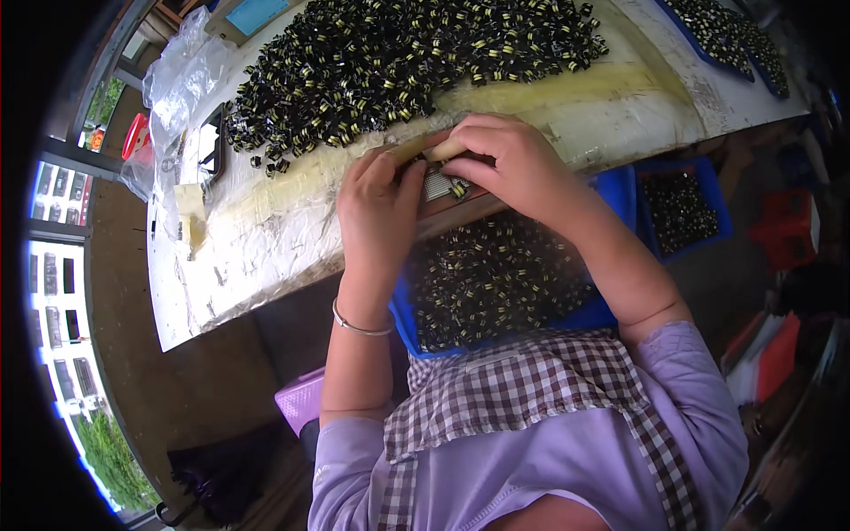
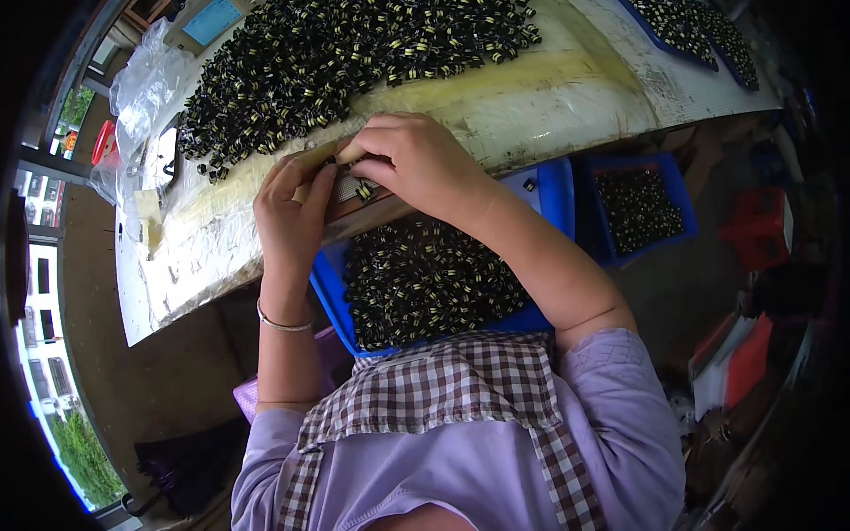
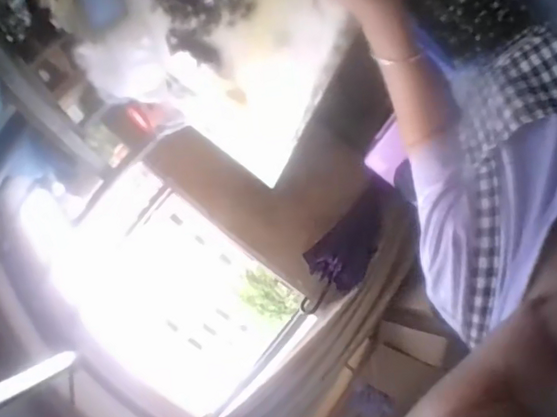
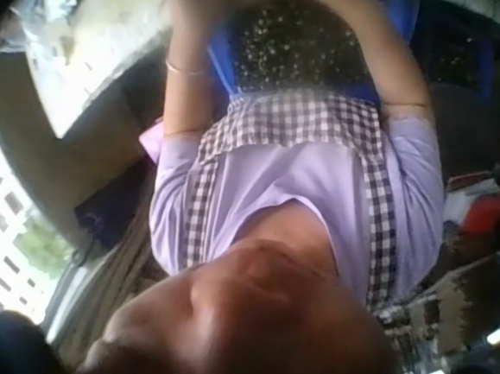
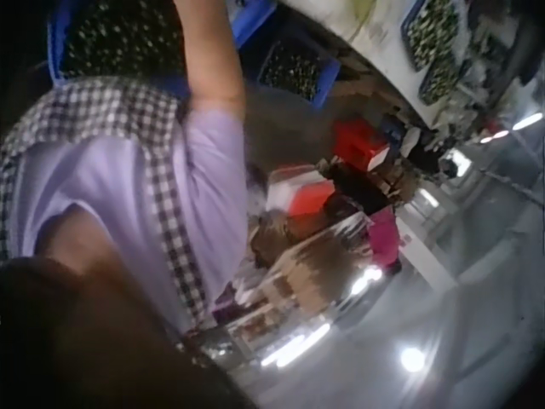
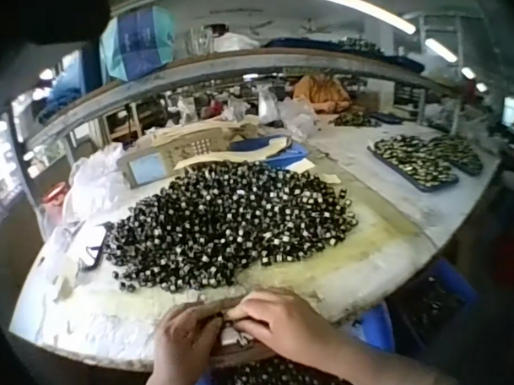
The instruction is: Assembling small electronic components by manually placing them into a specialized layout tray at a production station.
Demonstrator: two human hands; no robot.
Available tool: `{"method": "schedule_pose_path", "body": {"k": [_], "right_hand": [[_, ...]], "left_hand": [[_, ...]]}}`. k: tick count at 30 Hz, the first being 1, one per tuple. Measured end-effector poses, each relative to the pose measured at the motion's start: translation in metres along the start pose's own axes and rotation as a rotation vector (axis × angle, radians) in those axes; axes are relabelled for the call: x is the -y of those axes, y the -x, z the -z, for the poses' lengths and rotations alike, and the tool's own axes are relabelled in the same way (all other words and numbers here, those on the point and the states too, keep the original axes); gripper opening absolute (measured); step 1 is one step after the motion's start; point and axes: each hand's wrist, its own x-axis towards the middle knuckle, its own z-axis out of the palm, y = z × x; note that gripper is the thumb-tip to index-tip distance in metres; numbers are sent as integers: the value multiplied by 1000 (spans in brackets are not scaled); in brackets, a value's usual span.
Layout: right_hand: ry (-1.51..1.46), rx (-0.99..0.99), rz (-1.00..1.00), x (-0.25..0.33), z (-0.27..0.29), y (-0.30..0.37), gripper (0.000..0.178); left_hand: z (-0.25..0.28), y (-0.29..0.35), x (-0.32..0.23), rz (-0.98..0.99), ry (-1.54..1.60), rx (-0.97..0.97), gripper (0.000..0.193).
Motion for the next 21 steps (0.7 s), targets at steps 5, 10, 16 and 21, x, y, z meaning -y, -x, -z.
{"method": "schedule_pose_path", "body": {"k": [5, 10, 16, 21], "right_hand": [[22, -70, 55, -1, -3, -1, 15], [127, 34, 103, 0, 3, -11, 18], [153, -138, -120, -6, -3, -25, 32], [461, -252, -34, -23, -16, -31, 29]], "left_hand": [[-2, 1, 3, -20, 13, -31, 14], [-3, 3, 5, 75, 56, -26, 14], [-7, 2, -11, -175, 29, 37, 9], [-10, 0, -16, -198, -16, 26, 10]]}}
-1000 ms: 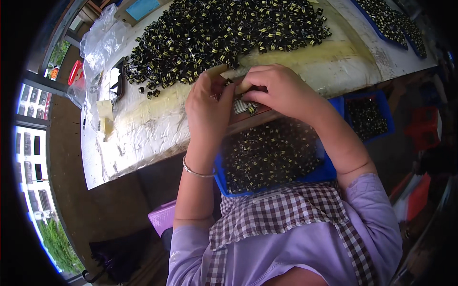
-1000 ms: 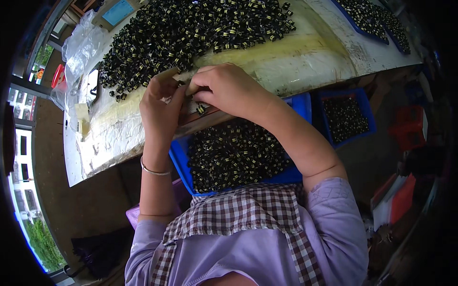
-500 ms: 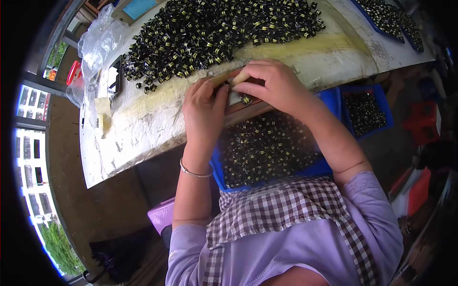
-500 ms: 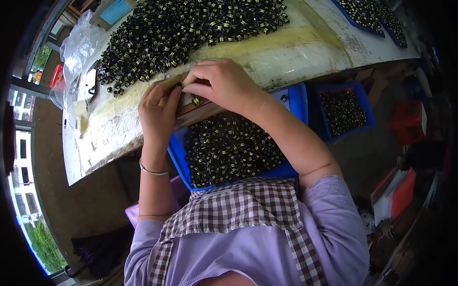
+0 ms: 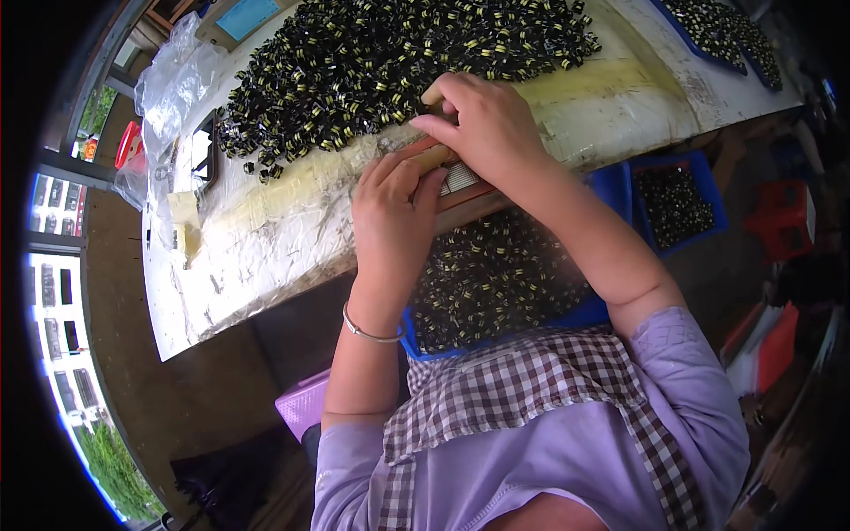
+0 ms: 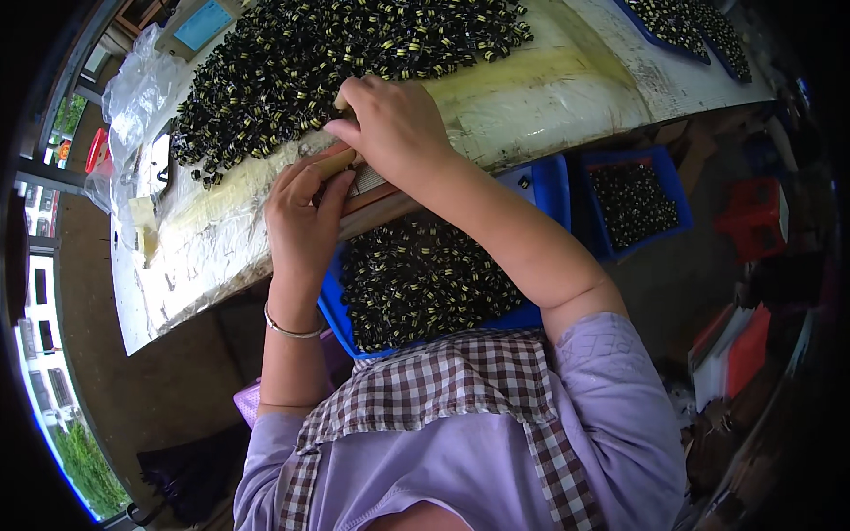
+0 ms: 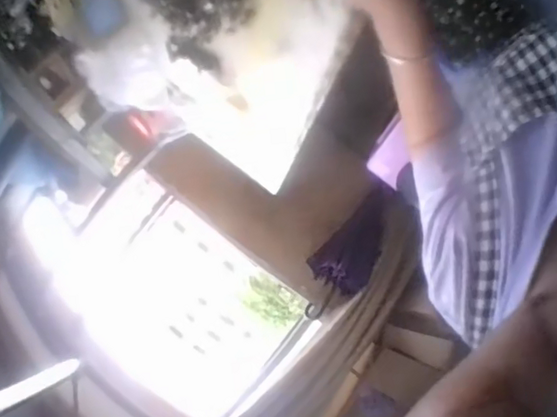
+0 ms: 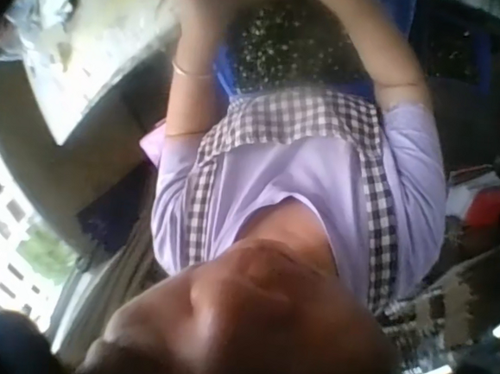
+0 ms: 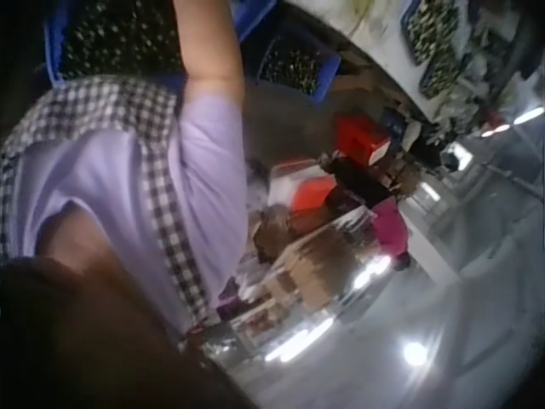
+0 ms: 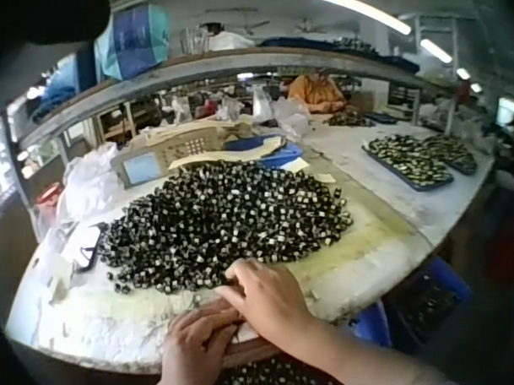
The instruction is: Assembling small electronic components by manually placing them into a specialized layout tray at a production station.
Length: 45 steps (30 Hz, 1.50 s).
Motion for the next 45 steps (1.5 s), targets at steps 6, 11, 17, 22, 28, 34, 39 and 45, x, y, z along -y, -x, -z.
{"method": "schedule_pose_path", "body": {"k": [6, 11, 17, 22, 28, 34, 39, 45], "right_hand": [[-161, 90, -120, 4, 17, 10, 19], [-120, 70, 31, 2, 23, 18, 23], [-118, 30, 104, -1, 21, 18, 24], [-237, 124, -99, -1, 20, 17, 23], [-194, -25, 50, -6, 13, 20, 20], [-111, -5, 52, -4, 14, 22, 18], [-74, -19, 56, -4, 12, 24, 18], [-118, 3, 35, -4, 13, 24, 18]], "left_hand": [[-2, 5, 4, 24, -13, -35, 10], [-5, 10, 2, 41, -43, -87, 11], [-1, 5, 1, 118, 70, -26, 12], [-2, 3, -5, 18, -90, -3, 11], [-4, 4, -6, 2, -174, -5, 12], [-5, 5, -6, 4, -157, -13, 16], [-1, 3, -8, 30, -131, -7, 18], [9, -6, 3, 43, -30, 110, 16]]}}
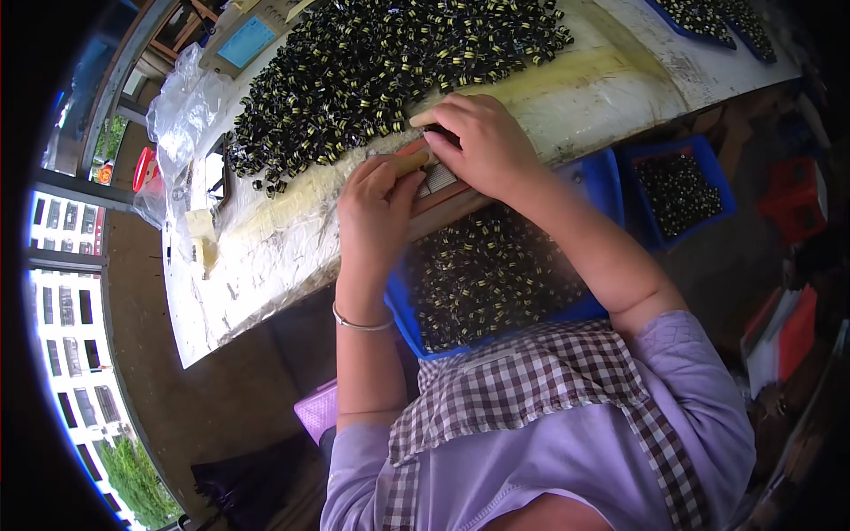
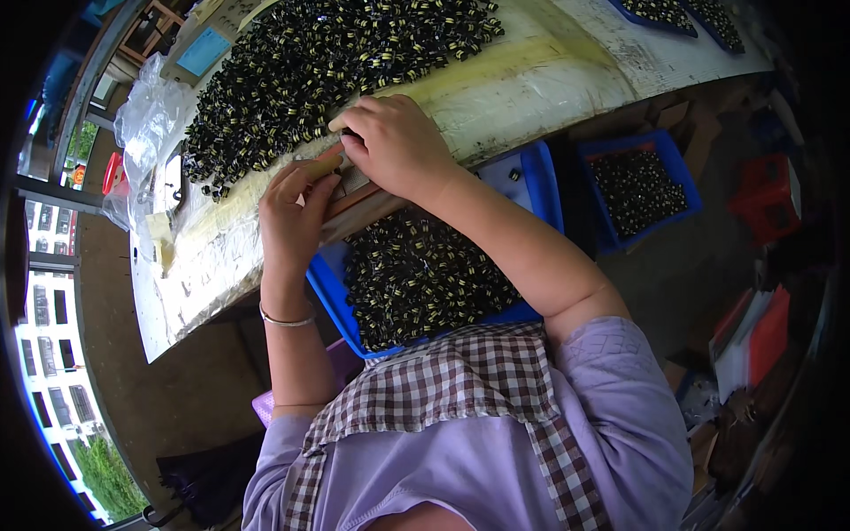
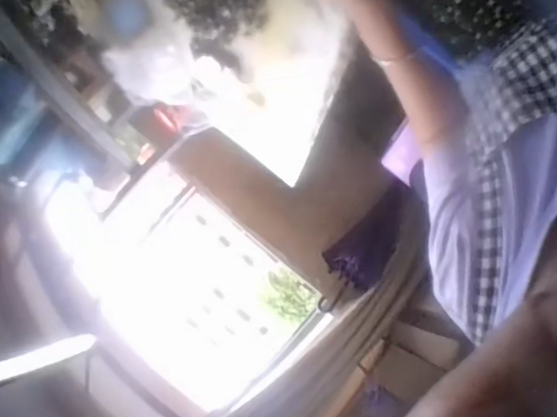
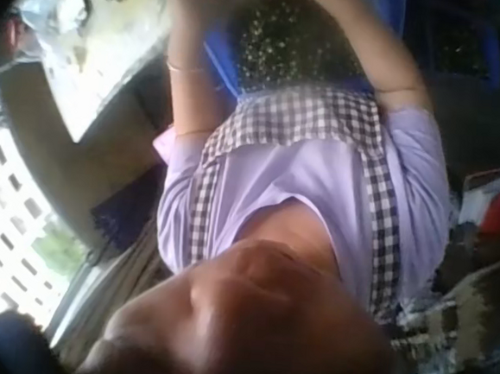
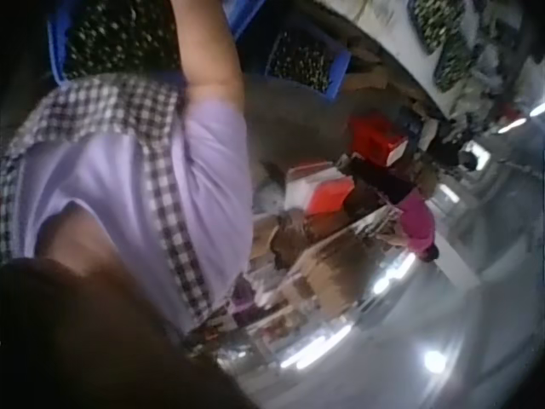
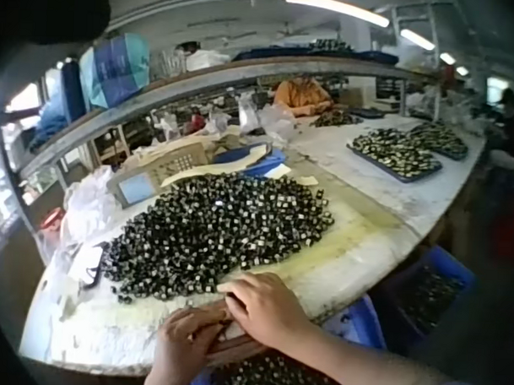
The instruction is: Assembling small electronic components by manually placing them into a specialized layout tray at a production station.
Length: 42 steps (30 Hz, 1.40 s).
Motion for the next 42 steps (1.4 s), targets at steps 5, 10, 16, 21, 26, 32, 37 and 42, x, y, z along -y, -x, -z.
{"method": "schedule_pose_path", "body": {"k": [5, 10, 16, 21, 26, 32, 37, 42], "right_hand": [[19, -17, 11, 2, -1, -1, 17], [7, -10, 10, -1, -2, -1, 17], [18, -18, 11, 0, -3, 0, 17], [16, -23, 16, -1, -2, 0, 17], [17, -23, 10, 1, -3, 0, 17], [-7, -23, 13, 2, -1, -1, 17], [-5, -26, 14, 0, -2, -1, 17], [9, -26, 11, -2, -3, 0, 16]], "left_hand": [[5, 2, 2, 120, 134, 31, 20], [-1, 7, 2, 58, 92, -43, 19], [-9, 10, -5, 0, -42, -122, 18], [-6, 6, -2, 14, -7, -68, 19], [-13, 11, 6, -87, -45, -147, 16], [-15, 14, 7, -52, -22, -169, 13], [-15, 12, -6, 0, -71, -161, 14], [-16, 10, -8, 30, -164, -138, 16]]}}
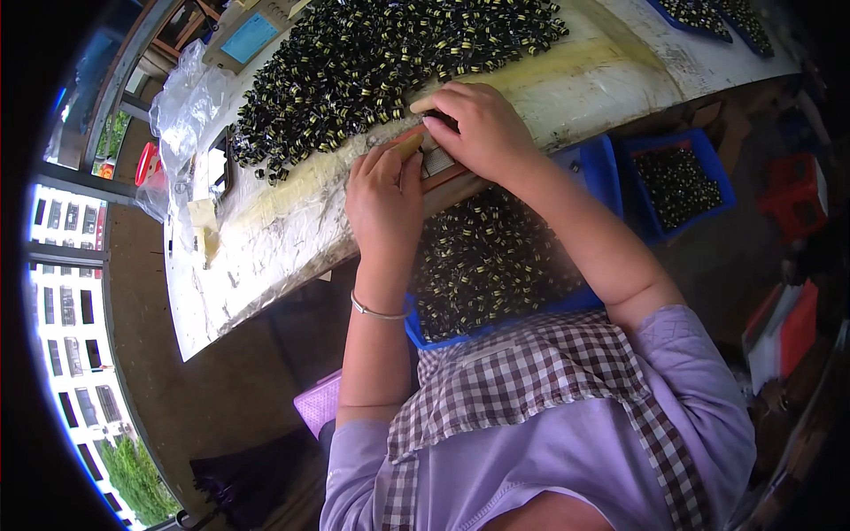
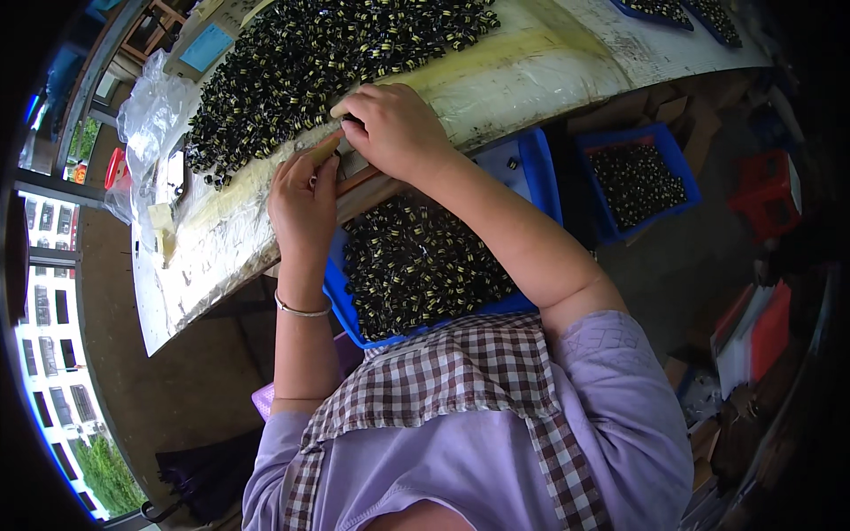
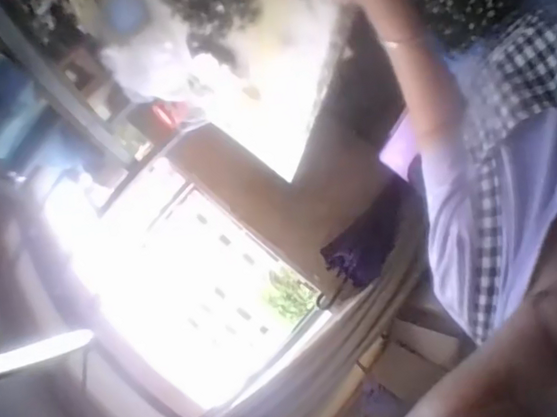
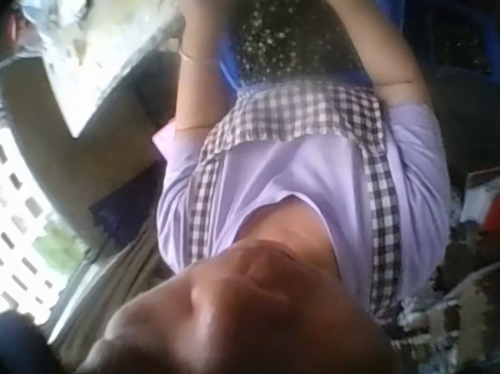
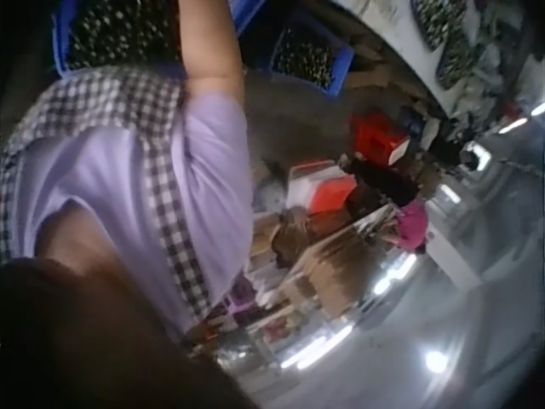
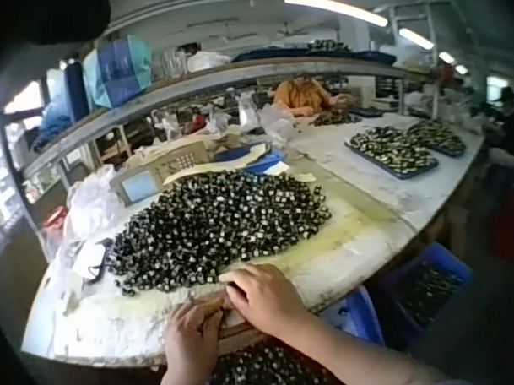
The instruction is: Assembling small electronic components by manually placing them into a specialized layout tray at a production station.
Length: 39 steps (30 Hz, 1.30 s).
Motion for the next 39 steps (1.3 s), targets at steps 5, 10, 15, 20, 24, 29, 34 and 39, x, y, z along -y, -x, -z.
{"method": "schedule_pose_path", "body": {"k": [5, 10, 15, 20, 24, 29, 34, 39], "right_hand": [[-30, -15, 6, -2, -1, 0, 17], [-229, 173, -235, 8, 11, 1, 21], [-257, 210, -17, 7, 15, 3, 21], [-490, 308, -200, 6, 19, -1, 20], [-347, 379, -92, 6, 22, -4, 19], [-438, 335, -84, 1, 15, -1, 18], [-378, 293, 8, 1, 14, -1, 17], [-600, 392, -420, 15, 21, -2, 15]], "left_hand": [[5, -5, 11, -77, 127, 53, 16], [16, 2, 17, -17, 233, 98, 16], [10, 22, 26, 166, 680, 115, 17], [12, 20, 15, -6, 377, 54, 15], [8, 28, 8, -131, 231, -36, 17], [-5, 37, 6, -228, 163, -166, 24], [-13, 45, 7, -261, 128, -220, 25], [-13, 50, 9, -265, 104, -219, 29]]}}
